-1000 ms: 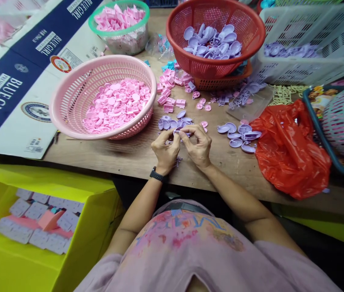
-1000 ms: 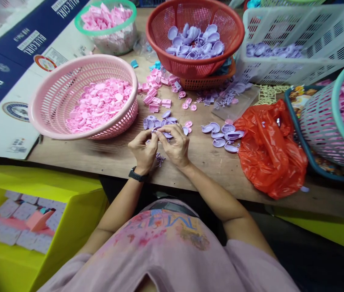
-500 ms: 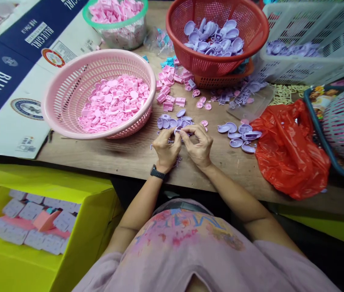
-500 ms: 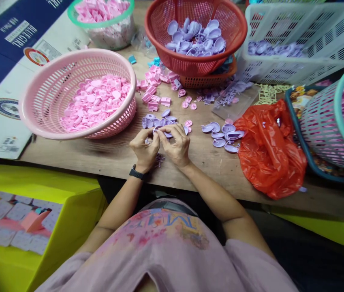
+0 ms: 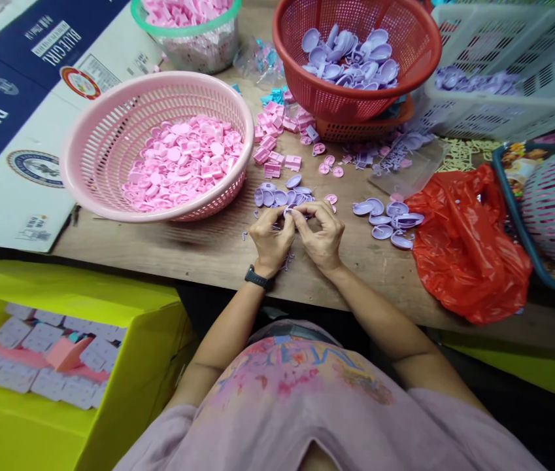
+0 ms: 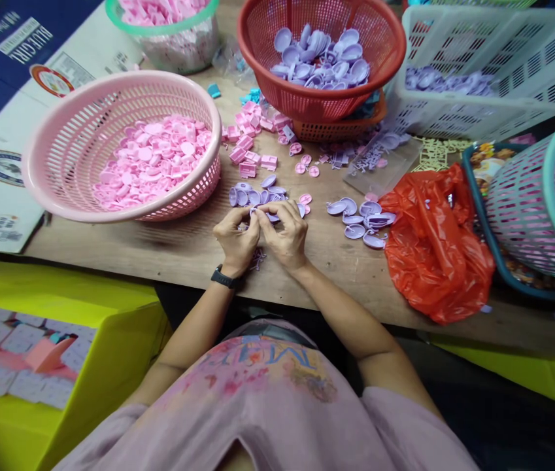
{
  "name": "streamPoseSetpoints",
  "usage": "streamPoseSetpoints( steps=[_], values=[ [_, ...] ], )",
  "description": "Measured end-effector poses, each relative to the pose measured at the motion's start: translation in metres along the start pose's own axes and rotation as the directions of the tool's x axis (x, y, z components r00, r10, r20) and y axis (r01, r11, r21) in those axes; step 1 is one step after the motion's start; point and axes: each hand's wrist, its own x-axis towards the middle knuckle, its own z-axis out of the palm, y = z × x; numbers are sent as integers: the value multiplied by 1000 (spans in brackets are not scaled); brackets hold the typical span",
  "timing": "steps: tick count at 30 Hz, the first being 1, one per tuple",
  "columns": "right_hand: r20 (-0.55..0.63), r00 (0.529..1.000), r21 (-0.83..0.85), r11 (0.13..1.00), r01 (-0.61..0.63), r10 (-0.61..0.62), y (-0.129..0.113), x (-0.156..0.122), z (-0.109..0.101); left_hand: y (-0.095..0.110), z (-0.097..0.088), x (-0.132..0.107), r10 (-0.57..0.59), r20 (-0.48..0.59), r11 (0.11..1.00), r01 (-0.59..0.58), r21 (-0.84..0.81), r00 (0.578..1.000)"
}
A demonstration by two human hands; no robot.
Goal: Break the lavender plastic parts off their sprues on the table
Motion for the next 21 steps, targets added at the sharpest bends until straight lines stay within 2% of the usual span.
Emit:
streamPoseSetpoints(
  steps=[6,12,18,21],
  values=[
    [22,999,-19,999,-35,35,1,0,1,-4,0,-2,-16,35,999,15,37,999],
    [14,1000,-27,999,-23,23,2,-2,2,-16,0,-7,156,76,975,-166,148,985],
    [25,997,21,997,-73,72,4,-7,4,-20,-2,-9,101,193,970,-140,198,976],
    [35,995,30,995,-92,91,5,-7,4,-19,-2,-9,110,186,969,-147,197,976]
  ],
)
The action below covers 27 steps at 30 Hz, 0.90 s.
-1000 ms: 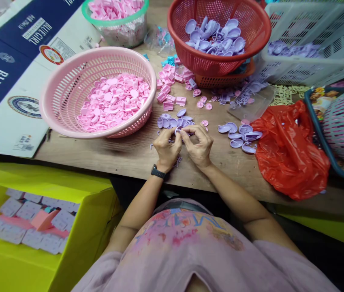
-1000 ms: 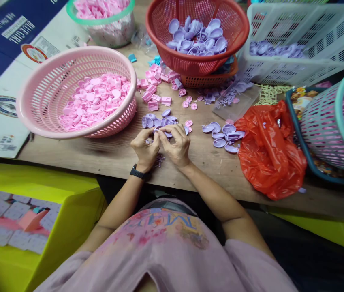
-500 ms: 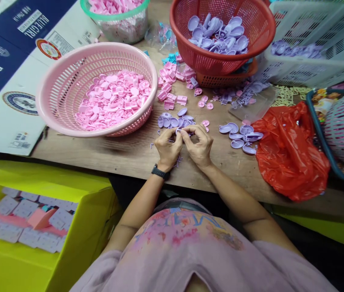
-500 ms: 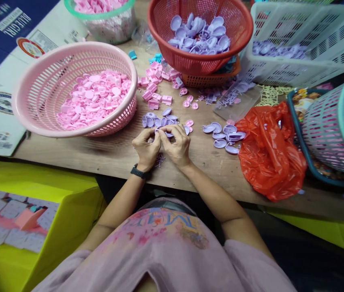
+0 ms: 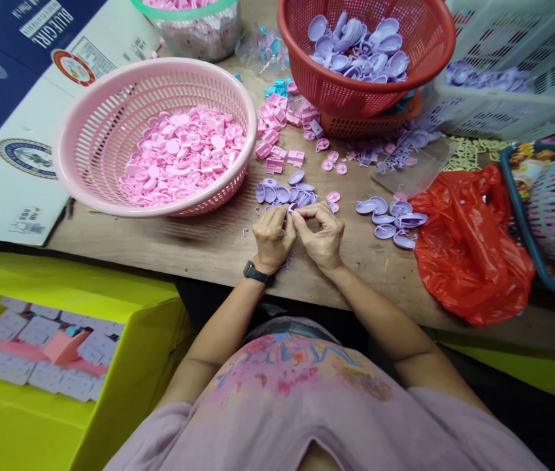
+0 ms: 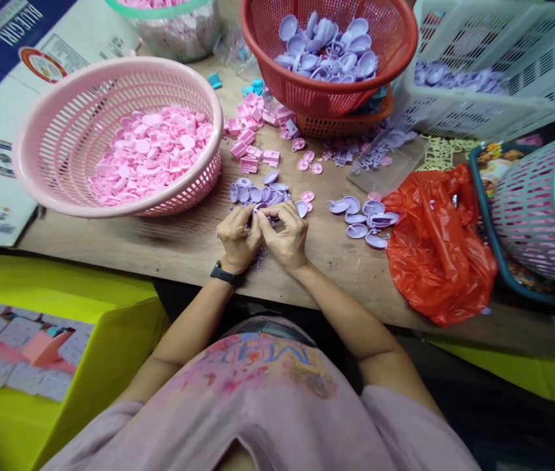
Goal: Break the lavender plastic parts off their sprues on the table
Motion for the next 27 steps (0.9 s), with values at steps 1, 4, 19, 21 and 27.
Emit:
streamPoseSetpoints(
  steps=[1,4,19,21,27],
  values=[
    [-2,1000,9,1000,-1,1,0,1,0,1,1,0,3,-18,1000,-3,-1,1000],
    [-3,1000,20,1000,-5,5,-1,4,-1,4,3,2,-23,-81,999,20,-37,996],
    [28,999,-29,999,23,-22,-1,6,-7,1,4,0,43,-146,998,-47,-30,988],
    [29,999,-30,999,23,-22,0,6,-6,1,4,0,64,-158,997,-69,-22,985],
    [51,998,-55,998,26,-23,2,5,-5,-1,5,-1,79,-83,996,-81,-26,993]
  ],
)
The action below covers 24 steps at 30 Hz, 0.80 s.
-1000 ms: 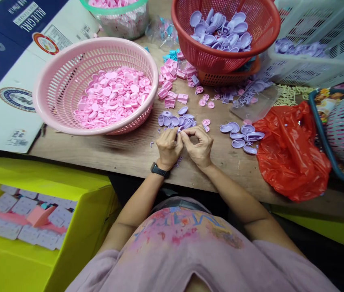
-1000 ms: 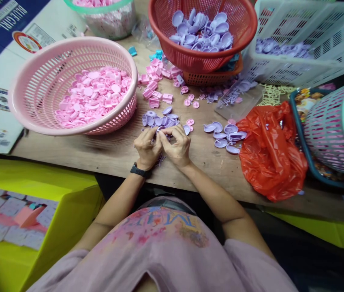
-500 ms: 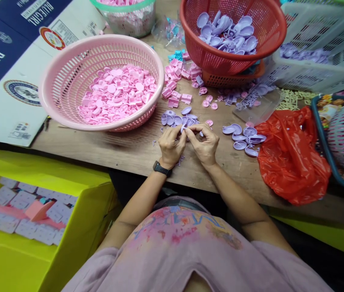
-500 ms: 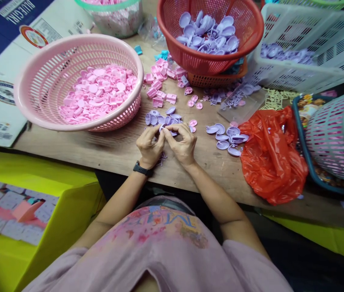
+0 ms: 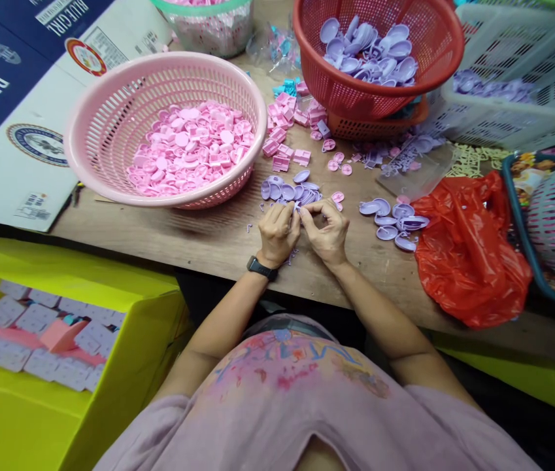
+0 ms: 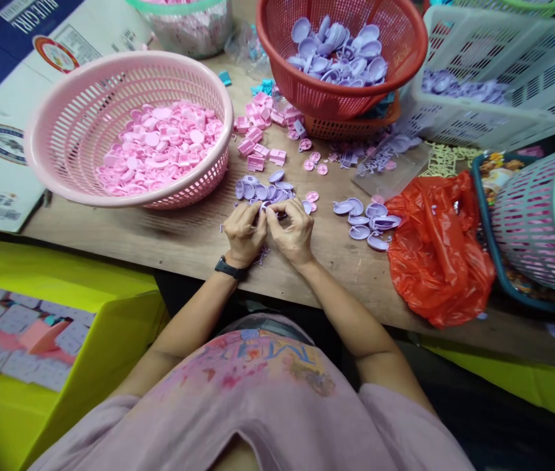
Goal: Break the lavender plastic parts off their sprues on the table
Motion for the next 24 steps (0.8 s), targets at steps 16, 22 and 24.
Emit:
streamPoseSetpoints(
  steps=[16,22,24],
  values=[
    [19,1000,5,1000,-20,20,-2,3,0,0,2,1,-18,22,999,18,26,1000],
    [34,997,26,997,-70,69,3,9,-8,5,1,4,-33,6,999,33,3,999],
    [28,996,54,995,-89,87,5,10,-11,6,-1,5,-19,17,1000,20,-13,1000]
  ],
)
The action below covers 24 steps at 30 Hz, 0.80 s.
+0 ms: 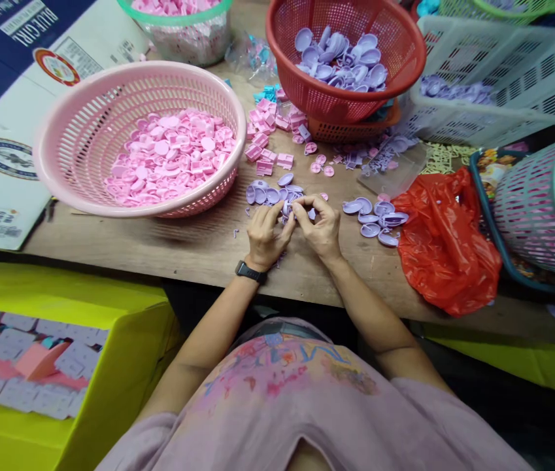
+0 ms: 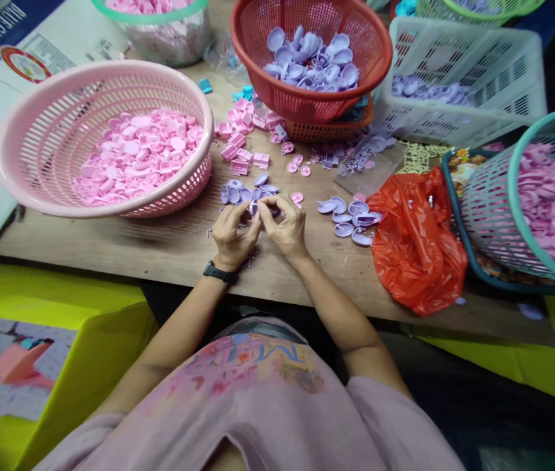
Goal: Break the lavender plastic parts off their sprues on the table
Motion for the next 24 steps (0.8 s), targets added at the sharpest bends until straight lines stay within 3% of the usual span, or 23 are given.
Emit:
streamPoseSetpoints(
  steps=[6,11,19,22,24],
  values=[
    [-11,1000,62,998,23,-23,-2,6,-9,0,-4,1,37,26,999,-36,-26,999],
    [22,999,164,986,-39,36,0,11,-16,1,-5,3,109,6,993,-108,-51,994],
    [23,997,275,958,-79,75,2,15,-20,-2,-5,2,79,-17,996,-79,-38,997],
    [25,997,233,970,-75,71,0,17,-25,-3,-5,2,111,-41,993,-112,-23,993],
    [19,997,75,995,-71,70,1,19,-31,-4,-6,2,138,-53,990,-138,-8,989]
  ],
)
